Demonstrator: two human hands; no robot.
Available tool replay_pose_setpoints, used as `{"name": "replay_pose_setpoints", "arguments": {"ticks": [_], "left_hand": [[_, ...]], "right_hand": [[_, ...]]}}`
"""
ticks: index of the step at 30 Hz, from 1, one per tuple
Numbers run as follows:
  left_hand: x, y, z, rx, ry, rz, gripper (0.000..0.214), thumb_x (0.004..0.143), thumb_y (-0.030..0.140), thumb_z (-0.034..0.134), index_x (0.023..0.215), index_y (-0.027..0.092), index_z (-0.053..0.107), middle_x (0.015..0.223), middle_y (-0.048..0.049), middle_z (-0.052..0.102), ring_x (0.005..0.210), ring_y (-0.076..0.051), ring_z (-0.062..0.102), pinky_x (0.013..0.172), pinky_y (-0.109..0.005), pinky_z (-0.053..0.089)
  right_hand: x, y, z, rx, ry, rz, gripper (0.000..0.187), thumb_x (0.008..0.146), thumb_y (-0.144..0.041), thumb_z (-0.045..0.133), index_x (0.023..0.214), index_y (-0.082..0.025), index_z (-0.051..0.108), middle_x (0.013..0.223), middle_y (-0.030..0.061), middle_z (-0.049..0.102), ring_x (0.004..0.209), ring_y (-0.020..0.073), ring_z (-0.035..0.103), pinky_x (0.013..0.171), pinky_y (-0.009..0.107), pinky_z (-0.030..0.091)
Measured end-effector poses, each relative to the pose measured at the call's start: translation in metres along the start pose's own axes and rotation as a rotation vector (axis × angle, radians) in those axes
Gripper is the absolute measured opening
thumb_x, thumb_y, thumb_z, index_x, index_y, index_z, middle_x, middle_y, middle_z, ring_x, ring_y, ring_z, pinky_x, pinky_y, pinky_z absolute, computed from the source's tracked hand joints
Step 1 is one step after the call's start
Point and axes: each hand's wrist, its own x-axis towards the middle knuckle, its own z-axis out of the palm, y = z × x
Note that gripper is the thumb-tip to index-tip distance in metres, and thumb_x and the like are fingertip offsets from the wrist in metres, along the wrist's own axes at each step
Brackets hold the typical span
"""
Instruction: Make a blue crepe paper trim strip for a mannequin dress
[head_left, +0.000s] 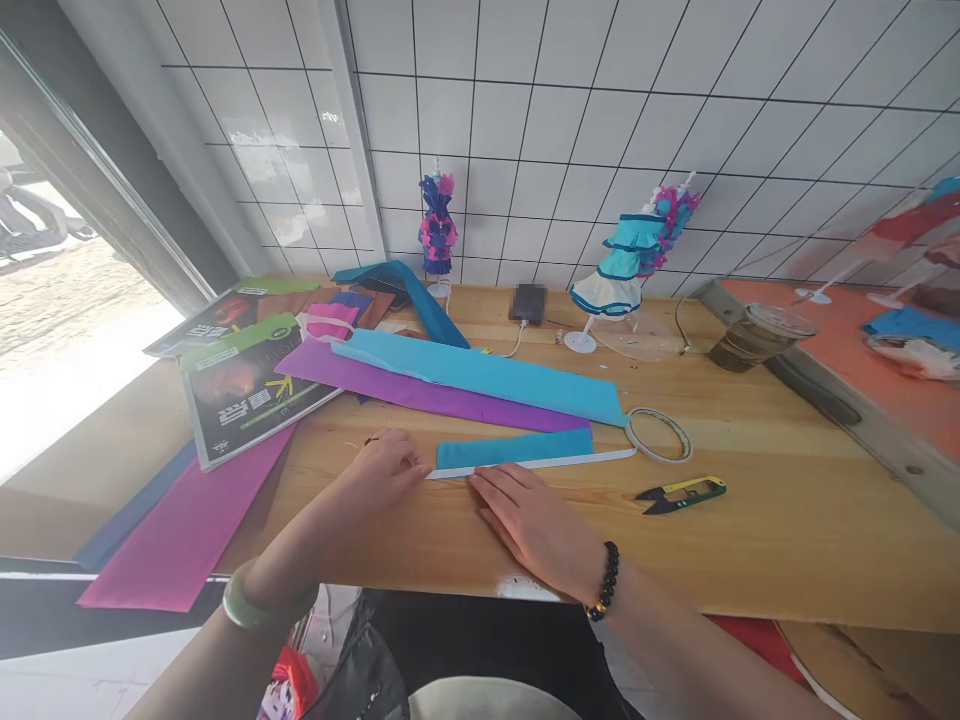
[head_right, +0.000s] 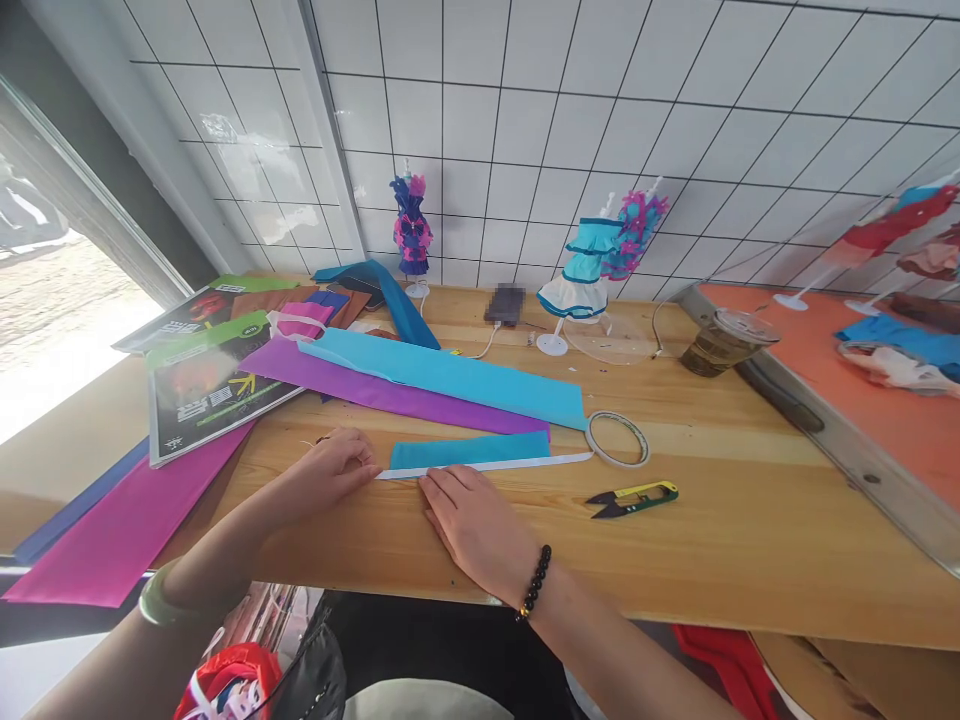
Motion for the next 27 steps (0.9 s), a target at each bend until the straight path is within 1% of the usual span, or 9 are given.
{"name": "replay_pose_setpoints", "arguments": {"ticks": [4,7,10,13,16,19,22,24,27], "left_hand": [[0.0,0.003,-0.002,-0.002,-0.007,-0.037,0.027,0.083,0.038,0.041,0.066,0.02,0.05,0.08,-0.0047,0.058,0.082,-0.021,0.052,0.075,-0.036,0.038],[0.0,0.008,-0.003,-0.004,-0.014,-0.107,0.028,0.081,0.04,0.041,0.065,0.019,0.05,0.077,-0.0038,0.057,0.078,-0.021,0.052,0.069,-0.033,0.039],[0.0,0.013,-0.002,-0.025,-0.008,-0.141,0.029,0.079,0.042,0.042,0.063,0.019,0.049,0.071,-0.0021,0.054,0.07,-0.019,0.051,0.06,-0.029,0.037],[0.002,0.018,0.001,-0.085,-0.013,-0.134,0.031,0.079,0.044,0.042,0.063,0.018,0.049,0.066,-0.0002,0.053,0.063,-0.016,0.048,0.055,-0.027,0.035],[0.004,0.02,0.004,-0.161,-0.019,-0.128,0.034,0.079,0.047,0.043,0.065,0.018,0.052,0.066,0.0004,0.054,0.063,-0.015,0.048,0.055,-0.026,0.035],[0.005,0.019,0.004,-0.23,-0.021,-0.135,0.035,0.079,0.048,0.045,0.065,0.017,0.052,0.064,0.0015,0.052,0.063,-0.014,0.047,0.055,-0.025,0.034],[0.006,0.014,0.004,-0.258,0.01,-0.114,0.036,0.081,0.047,0.041,0.063,0.017,0.051,0.063,0.0025,0.05,0.062,-0.013,0.045,0.055,-0.025,0.033],[0.007,0.011,0.004,-0.252,0.013,-0.091,0.037,0.082,0.046,0.04,0.063,0.017,0.051,0.063,0.0021,0.051,0.062,-0.014,0.046,0.057,-0.025,0.034],[0.008,0.009,0.007,-0.296,-0.022,-0.069,0.032,0.082,0.043,0.042,0.074,0.017,0.059,0.072,-0.0001,0.059,0.07,-0.016,0.053,0.062,-0.026,0.039]], "right_hand": [[0.008,-0.006,-0.003,0.02,-0.004,0.036,0.028,0.092,-0.019,0.038,0.115,-0.015,0.053,0.105,0.0099,0.061,0.094,0.0221,0.055,0.084,0.039,0.048],[0.02,-0.013,-0.002,0.055,0.007,0.094,0.019,0.091,-0.02,0.041,0.099,-0.018,0.058,0.09,0.0083,0.061,0.088,0.0214,0.055,0.076,0.037,0.048],[0.034,-0.019,0.003,0.091,0.015,0.167,0.011,0.088,-0.025,0.049,0.083,-0.019,0.057,0.082,0.0065,0.059,0.082,0.0206,0.055,0.072,0.035,0.047],[0.047,-0.023,0.01,0.129,0.018,0.259,0.017,0.085,-0.032,0.054,0.074,-0.019,0.053,0.079,0.0058,0.058,0.078,0.0205,0.054,0.069,0.034,0.046],[0.054,-0.023,0.014,0.188,0.009,0.354,0.019,0.086,-0.031,0.052,0.071,-0.019,0.052,0.075,0.0052,0.058,0.077,0.02,0.054,0.067,0.032,0.044],[0.055,-0.02,0.011,0.217,-0.014,0.4,0.019,0.087,-0.021,0.046,0.069,-0.019,0.052,0.072,0.004,0.058,0.072,0.018,0.054,0.063,0.03,0.042],[0.054,-0.017,0.006,0.267,-0.028,0.421,0.018,0.085,-0.016,0.045,0.07,-0.019,0.053,0.072,0.0027,0.058,0.07,0.0164,0.053,0.062,0.028,0.04],[0.053,-0.016,0.004,0.304,-0.037,0.416,0.015,0.084,-0.016,0.046,0.073,-0.019,0.055,0.076,0.0027,0.059,0.073,0.016,0.054,0.064,0.028,0.041],[0.052,-0.017,0.004,0.295,-0.045,0.384,0.006,0.083,-0.02,0.052,0.081,-0.019,0.057,0.083,0.0035,0.06,0.079,0.0172,0.054,0.071,0.029,0.042]]}}
